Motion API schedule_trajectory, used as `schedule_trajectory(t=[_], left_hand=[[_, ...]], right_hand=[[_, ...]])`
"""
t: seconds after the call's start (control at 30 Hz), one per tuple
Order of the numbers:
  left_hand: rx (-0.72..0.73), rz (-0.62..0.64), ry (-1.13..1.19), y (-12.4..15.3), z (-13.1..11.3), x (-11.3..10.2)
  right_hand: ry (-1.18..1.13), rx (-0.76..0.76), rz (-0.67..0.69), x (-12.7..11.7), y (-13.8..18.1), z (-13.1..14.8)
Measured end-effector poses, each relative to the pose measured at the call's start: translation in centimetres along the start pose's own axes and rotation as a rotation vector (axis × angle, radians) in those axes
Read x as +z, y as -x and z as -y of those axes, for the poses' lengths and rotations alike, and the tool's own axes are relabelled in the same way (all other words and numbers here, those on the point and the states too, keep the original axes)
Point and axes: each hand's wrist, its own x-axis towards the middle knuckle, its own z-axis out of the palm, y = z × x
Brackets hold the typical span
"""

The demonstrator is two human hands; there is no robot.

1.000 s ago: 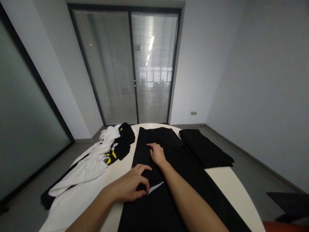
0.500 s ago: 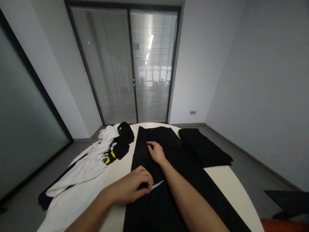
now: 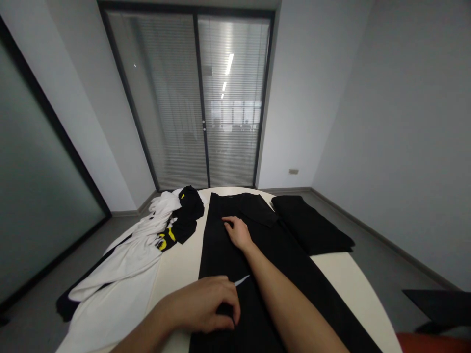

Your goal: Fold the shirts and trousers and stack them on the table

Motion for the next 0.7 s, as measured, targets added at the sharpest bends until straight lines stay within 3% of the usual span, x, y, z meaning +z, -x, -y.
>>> schedule_trajectory(t=[0.5,0.6,0.7], left_hand=[[0.059,-0.088,-0.041,-1.3,0.5,1.7],[-0.002,-0.142,-0.079,-1.1,0.7,1.0],[-0.125,-0.289,-0.166,-0.8,1.8,0.5]], right_hand=[[0.096,-0.014,-0.05,0.1,0.4,0.4],[0.2,-0.044,-0.015,0.0,0.7,0.8],[0.294,-0.02,0.066,-0.1,1.1,1.2]])
